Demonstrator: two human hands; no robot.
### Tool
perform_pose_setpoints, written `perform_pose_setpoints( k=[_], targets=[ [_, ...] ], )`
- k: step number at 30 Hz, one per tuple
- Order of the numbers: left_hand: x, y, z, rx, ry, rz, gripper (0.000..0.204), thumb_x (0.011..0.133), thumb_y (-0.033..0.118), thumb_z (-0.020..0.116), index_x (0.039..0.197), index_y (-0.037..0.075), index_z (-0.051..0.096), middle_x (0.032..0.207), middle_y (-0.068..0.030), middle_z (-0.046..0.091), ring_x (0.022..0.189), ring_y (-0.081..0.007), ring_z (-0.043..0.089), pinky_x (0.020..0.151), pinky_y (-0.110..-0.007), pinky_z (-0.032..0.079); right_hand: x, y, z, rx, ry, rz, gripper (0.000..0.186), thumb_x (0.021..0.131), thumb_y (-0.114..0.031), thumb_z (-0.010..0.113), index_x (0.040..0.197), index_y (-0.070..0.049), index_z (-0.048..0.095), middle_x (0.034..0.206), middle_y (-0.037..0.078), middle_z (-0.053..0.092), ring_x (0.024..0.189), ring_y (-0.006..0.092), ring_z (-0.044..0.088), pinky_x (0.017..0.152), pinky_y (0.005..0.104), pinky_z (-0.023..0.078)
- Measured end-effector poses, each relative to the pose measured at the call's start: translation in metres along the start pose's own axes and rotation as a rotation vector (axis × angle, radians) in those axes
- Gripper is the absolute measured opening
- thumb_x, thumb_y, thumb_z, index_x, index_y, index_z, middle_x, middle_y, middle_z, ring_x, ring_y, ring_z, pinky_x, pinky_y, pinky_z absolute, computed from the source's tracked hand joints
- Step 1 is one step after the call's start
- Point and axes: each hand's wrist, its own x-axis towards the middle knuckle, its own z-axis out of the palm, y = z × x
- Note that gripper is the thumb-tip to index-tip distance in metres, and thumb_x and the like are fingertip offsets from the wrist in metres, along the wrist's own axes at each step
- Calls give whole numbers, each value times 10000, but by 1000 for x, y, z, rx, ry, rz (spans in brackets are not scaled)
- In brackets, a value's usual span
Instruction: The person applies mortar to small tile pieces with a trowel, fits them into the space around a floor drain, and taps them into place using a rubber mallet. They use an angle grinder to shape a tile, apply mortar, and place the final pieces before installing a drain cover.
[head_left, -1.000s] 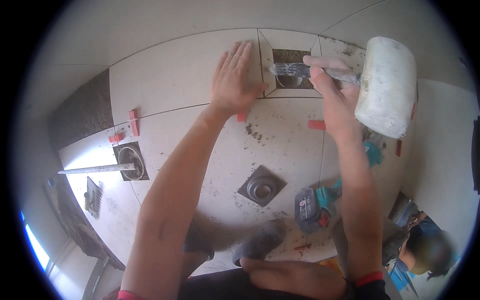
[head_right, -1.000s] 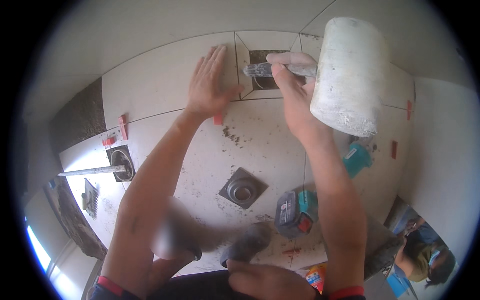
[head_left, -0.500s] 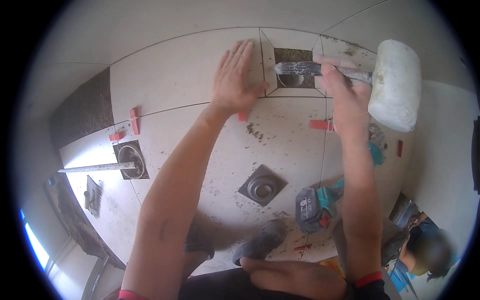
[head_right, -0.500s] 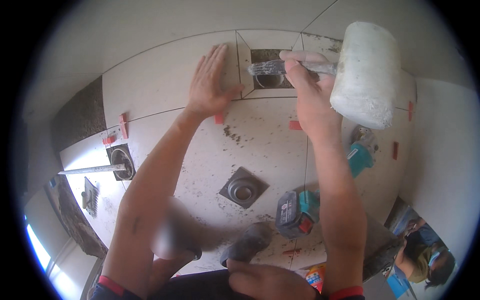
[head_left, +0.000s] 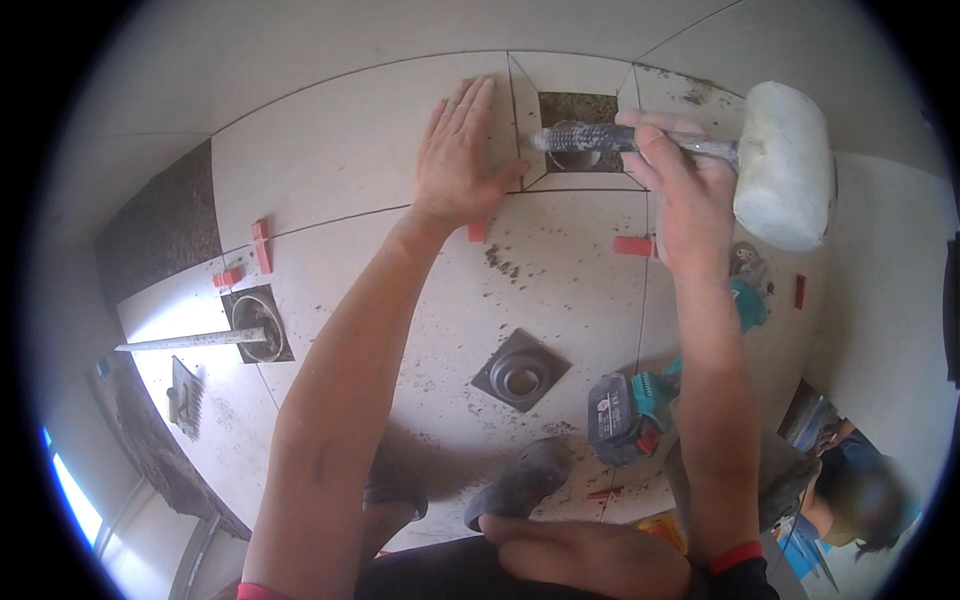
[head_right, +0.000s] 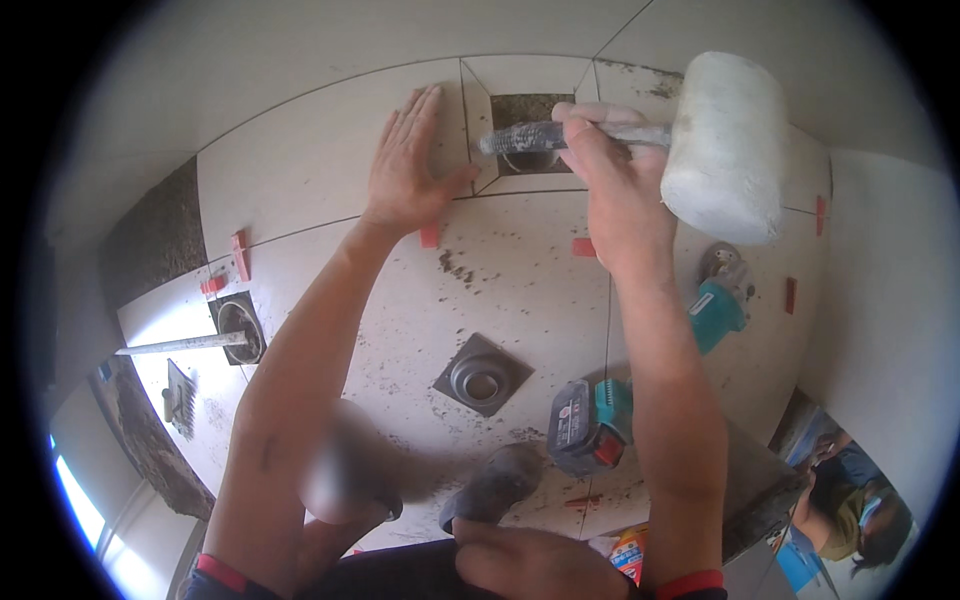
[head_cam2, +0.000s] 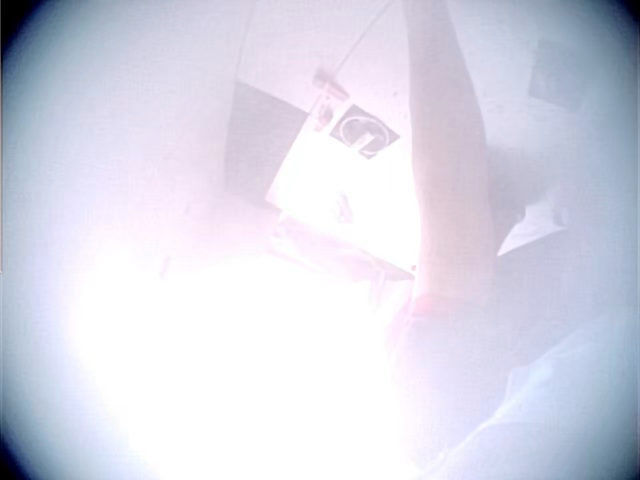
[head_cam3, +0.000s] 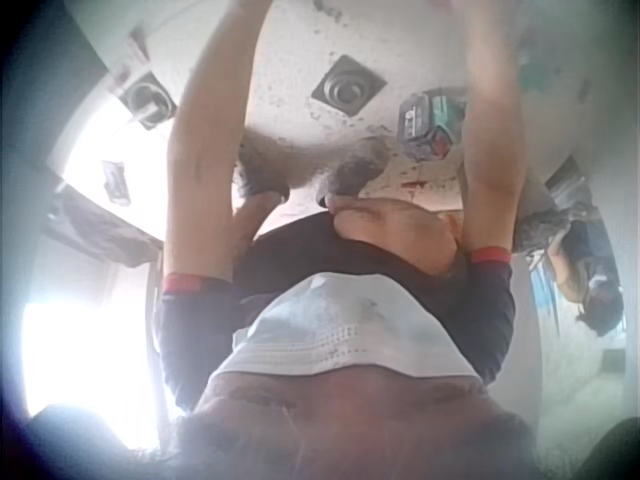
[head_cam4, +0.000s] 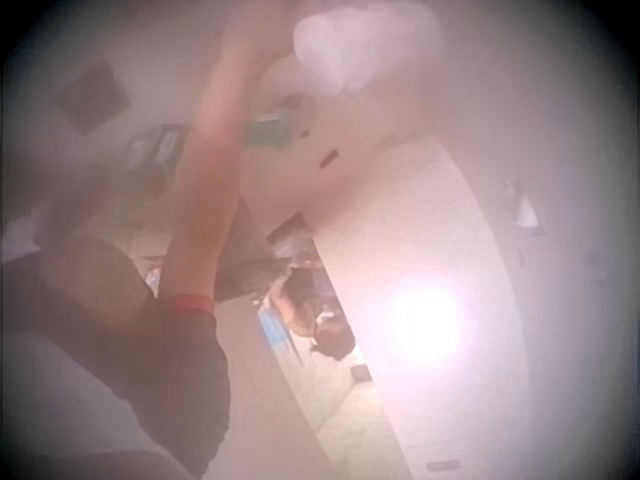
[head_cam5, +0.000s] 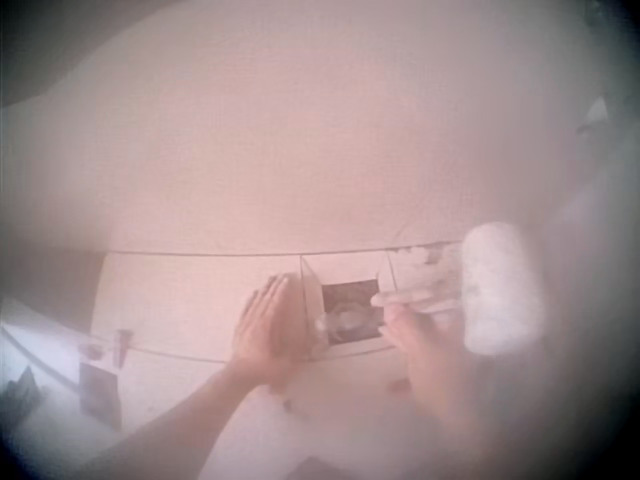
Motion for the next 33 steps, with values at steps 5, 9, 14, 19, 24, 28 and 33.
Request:
perform_pose_setpoints(
  k=[5,9,14,19,24,28,33],
  targets=[
    [0,0,-1,-7,-1,-8,913,768,353,753,1503,54,302,1536,-126,365,1463,-291,259,1206,-453,181,2,-3,2,-2,18,49,269,947,-168,601,1094,57,607,1150,137,654,1066,218,626,975,358,524],
    [0,0,-1,-22,9,-10,914,767,355,753,1502,51,303,1532,-125,372,1459,-293,268,1203,-454,190,3,2,2,5,-1,40,251,942,-152,605,1088,52,609,1146,140,654,1053,207,624,967,352,525],
    [-1,0,-2,2,13,31,804,795,340,732,1473,84,384,1521,-102,400,1454,-306,278,1198,-475,201,6,1,2,72,60,-13,202,949,-104,588,1082,48,607,1154,163,650,1072,208,621,990,395,516],
    [-1,-1,-2,108,-86,88,661,838,328,684,1431,127,472,1526,-50,407,1458,-314,266,1200,-503,174,9,3,3,40,79,-55,209,952,-112,588,1094,41,590,1164,162,648,1082,201,617,991,388,511],
    [0,-1,-1,113,-112,90,619,860,332,650,1422,130,487,1530,-50,403,1465,-308,252,1205,-514,136,10,2,5,-70,50,-74,205,954,-118,590,1100,25,596,1166,148,649,1087,194,613,993,378,507],
    [-1,-1,-3,96,-115,94,618,859,325,649,1423,131,487,1529,-61,405,1468,-303,247,1206,-510,135,10,2,7,-88,45,-104,205,952,-117,595,1111,10,613,1162,127,652,1077,185,613,988,365,506],
    [0,0,-3,93,-111,92,625,853,318,649,1426,132,483,1525,-67,410,1468,-305,249,1206,-511,133,12,3,6,-207,8,-145,220,951,-128,607,1119,13,621,1165,118,652,1069,181,614,973,356,510]
  ],
)
